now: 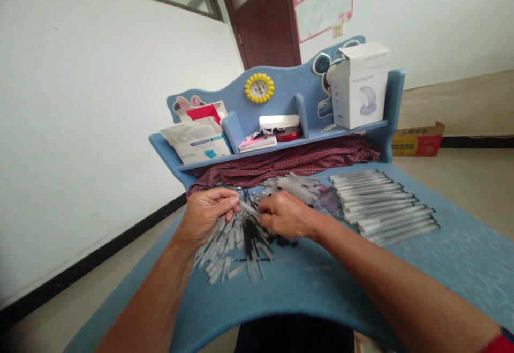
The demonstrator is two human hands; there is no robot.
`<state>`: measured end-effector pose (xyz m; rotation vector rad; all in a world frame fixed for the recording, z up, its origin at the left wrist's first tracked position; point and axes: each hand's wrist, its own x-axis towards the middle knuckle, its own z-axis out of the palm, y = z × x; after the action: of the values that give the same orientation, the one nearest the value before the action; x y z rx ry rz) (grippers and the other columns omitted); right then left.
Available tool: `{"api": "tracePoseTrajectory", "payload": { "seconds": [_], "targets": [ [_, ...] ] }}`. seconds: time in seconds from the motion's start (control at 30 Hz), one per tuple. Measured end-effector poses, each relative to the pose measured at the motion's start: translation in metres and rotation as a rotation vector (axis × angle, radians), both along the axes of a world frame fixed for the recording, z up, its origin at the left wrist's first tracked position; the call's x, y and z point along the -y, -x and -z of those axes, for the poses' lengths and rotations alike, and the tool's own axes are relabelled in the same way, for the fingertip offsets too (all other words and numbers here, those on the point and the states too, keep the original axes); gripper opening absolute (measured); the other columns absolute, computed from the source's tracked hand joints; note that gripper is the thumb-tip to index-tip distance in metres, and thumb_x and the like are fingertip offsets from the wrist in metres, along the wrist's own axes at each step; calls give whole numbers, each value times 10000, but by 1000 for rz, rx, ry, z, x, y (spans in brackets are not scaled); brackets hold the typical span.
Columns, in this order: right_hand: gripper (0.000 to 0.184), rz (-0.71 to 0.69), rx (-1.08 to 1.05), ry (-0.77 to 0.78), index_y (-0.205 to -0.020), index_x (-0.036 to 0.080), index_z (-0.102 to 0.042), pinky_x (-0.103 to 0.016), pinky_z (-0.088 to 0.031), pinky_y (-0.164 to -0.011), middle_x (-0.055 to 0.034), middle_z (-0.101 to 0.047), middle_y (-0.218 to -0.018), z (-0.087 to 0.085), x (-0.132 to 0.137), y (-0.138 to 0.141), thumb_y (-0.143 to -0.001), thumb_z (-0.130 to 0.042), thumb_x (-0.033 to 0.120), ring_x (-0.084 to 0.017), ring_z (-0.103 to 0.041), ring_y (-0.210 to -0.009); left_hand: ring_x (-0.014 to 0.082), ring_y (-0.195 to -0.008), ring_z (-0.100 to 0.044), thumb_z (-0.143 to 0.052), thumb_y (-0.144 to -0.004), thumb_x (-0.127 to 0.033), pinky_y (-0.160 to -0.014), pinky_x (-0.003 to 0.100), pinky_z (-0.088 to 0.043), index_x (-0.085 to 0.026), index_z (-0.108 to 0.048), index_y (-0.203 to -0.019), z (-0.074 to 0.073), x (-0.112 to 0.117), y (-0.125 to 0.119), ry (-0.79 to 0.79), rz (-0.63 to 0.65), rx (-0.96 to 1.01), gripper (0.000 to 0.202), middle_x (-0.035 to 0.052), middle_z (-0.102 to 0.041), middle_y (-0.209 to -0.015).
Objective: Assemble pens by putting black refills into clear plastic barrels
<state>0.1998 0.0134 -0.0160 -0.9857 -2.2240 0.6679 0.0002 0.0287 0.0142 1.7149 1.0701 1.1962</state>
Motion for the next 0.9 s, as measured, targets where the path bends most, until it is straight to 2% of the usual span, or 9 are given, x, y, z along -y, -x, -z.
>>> {"api": "tracePoseTrajectory", "payload": {
  "seconds": [0.17,0.27,0.4,0.5,0.57,0.63,0.73,0.83,0.9],
  "targets": [
    [159,-51,-166,278,-619,159,-530,-192,-311,-438,54,-501,-514,-3,1,2,-770,-480,166,-65,-406,-426,67,-396,-503,-731,-662,-239,-421,180,-382,-115,-694,-736,-1,1,-1,-10,12,4,149,3,-645,-547],
    [120,-41,-215,338,-631,162,-532,-180,-299,-401,64,-517,-506,-2,0,2,-748,-505,165,-52,-400,-383,76,-402,-502,-714,-674,-267,-423,190,-379,-120,-683,-746,1,1,-5,-13,3,-9,167,2,-637,-555],
    [123,-14,-299,370,-627,171,-519,-170,-285,-335,73,-511,-480,4,-8,-3,-745,-533,206,-51,-403,-329,90,-416,-486,-651,-728,-334,-435,205,-369,-134,-675,-776,-2,2,-6,-51,-84,-126,207,-8,-614,-566],
    [160,36,-429,381,-622,172,-514,-171,-295,-311,58,-549,-472,6,-14,-9,-742,-577,258,-58,-431,-299,105,-455,-481,-612,-746,-326,-457,206,-346,-160,-665,-683,-13,14,-4,-85,-47,-435,185,-18,-582,-544],
    [185,64,-534,385,-630,168,-519,-170,-323,-315,37,-587,-486,6,-16,-13,-725,-620,290,-67,-470,-302,116,-500,-487,-622,-715,-260,-483,207,-321,-180,-643,-580,-21,30,-2,-135,95,-728,158,-19,-560,-522],
    [223,77,-636,411,-638,169,-513,-164,-342,-315,22,-618,-509,6,-18,-15,-695,-670,316,-78,-511,-316,114,-486,-465,-600,-721,-210,-490,216,-298,-192,-614,-554,-24,46,0,-104,204,-946,168,-23,-539,-502],
    [269,50,-744,463,-643,170,-504,-163,-361,-312,8,-650,-542,5,-19,-16,-648,-723,326,-98,-554,-339,154,-585,-544,-584,-716,-159,-555,242,-325,-189,-621,-607,-17,65,3,-112,266,-1203,119,6,-597,-591],
    [261,0,-786,496,-644,165,-516,-181,-402,-329,-1,-661,-549,3,-18,-15,-639,-724,322,-114,-574,-352,217,-698,-603,-569,-742,-175,-608,282,-353,-173,-649,-712,-3,70,5,-112,189,-1397,86,65,-658,-738],
    [249,-27,-783,505,-645,162,-523,-185,-421,-341,-5,-664,-545,2,-16,-13,-645,-716,319,-119,-584,-362,232,-728,-609,-556,-751,-176,-631,294,-368,-165,-635,-703,3,70,7,-96,178,-1451,92,82,-658,-773]
  ]
}}
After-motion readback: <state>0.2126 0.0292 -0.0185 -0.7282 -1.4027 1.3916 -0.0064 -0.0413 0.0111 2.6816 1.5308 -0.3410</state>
